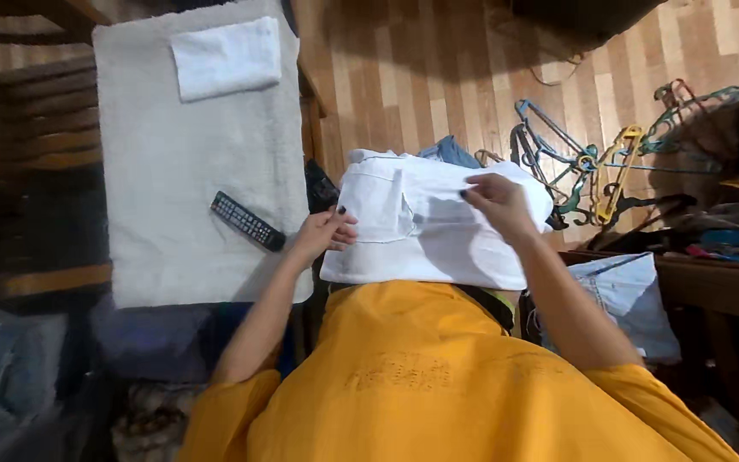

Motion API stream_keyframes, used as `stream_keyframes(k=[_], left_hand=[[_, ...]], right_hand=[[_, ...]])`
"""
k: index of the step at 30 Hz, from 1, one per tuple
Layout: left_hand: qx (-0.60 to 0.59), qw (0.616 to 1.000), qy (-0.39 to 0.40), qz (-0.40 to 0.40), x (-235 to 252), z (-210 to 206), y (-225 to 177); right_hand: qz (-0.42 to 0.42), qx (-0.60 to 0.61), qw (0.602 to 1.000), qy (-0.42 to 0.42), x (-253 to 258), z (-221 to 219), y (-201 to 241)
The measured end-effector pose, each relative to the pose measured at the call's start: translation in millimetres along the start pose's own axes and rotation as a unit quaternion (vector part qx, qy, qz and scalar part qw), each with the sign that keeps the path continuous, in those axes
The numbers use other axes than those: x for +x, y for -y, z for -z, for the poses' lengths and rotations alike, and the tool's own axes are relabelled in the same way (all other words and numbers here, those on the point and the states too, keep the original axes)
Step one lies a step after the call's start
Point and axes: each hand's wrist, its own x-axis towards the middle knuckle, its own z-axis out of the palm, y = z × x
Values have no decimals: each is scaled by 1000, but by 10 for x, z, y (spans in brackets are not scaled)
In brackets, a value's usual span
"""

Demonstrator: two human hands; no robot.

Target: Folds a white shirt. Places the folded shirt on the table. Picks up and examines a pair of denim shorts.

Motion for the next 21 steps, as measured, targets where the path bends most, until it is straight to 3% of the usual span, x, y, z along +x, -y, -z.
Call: stream_keyframes(k=[2,4,7,9,11,13,17,19,21], left_hand=[[-122,992,7,44,110,-133,55],[-195,977,9,87,222,-185,139],[-285,951,-15,118,371,-149,258],[-323,939,-33,115,430,-91,324],[-330,938,-47,99,489,-26,416],[-272,954,-68,108,524,64,444],[-68,986,-100,117,667,176,504],[52,985,-127,101,750,202,376],[80,986,-117,84,917,218,200]], right_hand=[[-56,88,993,61,297,-450,158],[-49,113,990,72,526,-828,211],[125,89,986,68,471,-1090,297],[250,45,958,132,196,-1055,274],[297,2,932,208,-72,-980,64],[283,-6,926,250,-198,-817,-190],[234,-59,965,103,-30,-160,-283],[164,-124,976,71,285,198,-235],[48,-150,981,114,657,452,-220]])
